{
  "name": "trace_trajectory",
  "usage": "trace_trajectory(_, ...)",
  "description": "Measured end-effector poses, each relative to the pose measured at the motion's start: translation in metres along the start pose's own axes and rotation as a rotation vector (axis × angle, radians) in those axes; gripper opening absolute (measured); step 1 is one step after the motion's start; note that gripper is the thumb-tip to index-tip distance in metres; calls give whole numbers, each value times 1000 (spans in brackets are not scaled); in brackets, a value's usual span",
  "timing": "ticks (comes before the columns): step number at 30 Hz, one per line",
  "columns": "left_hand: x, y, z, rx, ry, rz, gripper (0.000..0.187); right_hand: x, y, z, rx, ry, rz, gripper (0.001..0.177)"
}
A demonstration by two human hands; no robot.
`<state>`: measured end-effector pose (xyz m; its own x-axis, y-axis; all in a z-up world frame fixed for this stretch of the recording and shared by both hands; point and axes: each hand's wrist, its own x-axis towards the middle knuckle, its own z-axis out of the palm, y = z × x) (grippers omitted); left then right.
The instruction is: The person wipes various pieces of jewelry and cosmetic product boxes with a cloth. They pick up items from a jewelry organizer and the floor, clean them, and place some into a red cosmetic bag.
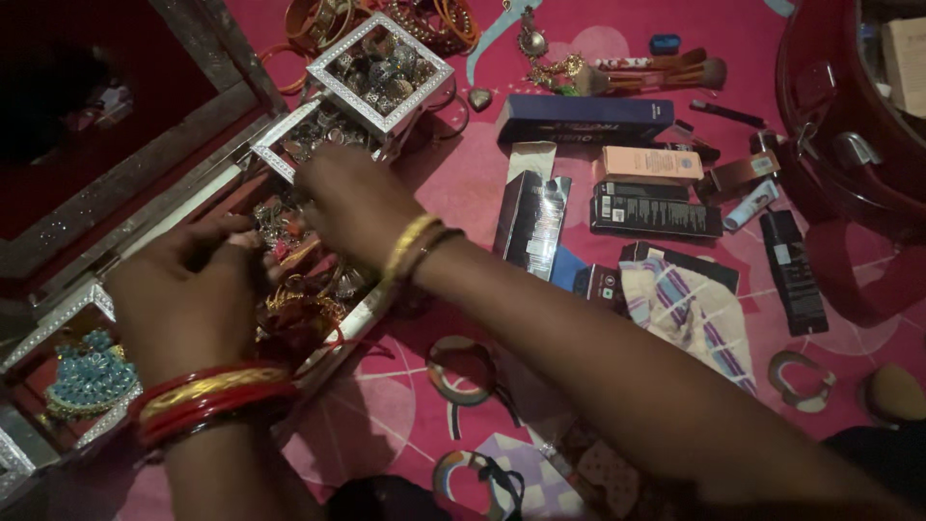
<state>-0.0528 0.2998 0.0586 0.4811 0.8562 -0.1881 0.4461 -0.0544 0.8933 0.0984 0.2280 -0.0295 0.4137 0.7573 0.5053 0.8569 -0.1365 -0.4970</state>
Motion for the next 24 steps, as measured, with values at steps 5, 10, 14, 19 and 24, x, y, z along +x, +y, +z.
trace_trajectory(5, -4, 0, -5, 15, 32, 2, 16, 11, -2, 15, -37, -51, -64, 9)
trace_trajectory(10, -4, -2, -3, 1, 9, 30, 17, 10, 10, -1, 132, -4, 105, 17)
trace_trajectory(14, -13, 2, 8, -42, -105, 85, 21, -18, 13, -57, 447, 39, 293, 14)
trace_trajectory(19, -43, 15, 45, -285, -386, 3, 27, -90, -5, -151, 600, 35, 691, 19)
trace_trajectory(24, -106, 30, 96, -484, -664, -31, 27, -161, -31, -241, 803, 77, 1006, 28)
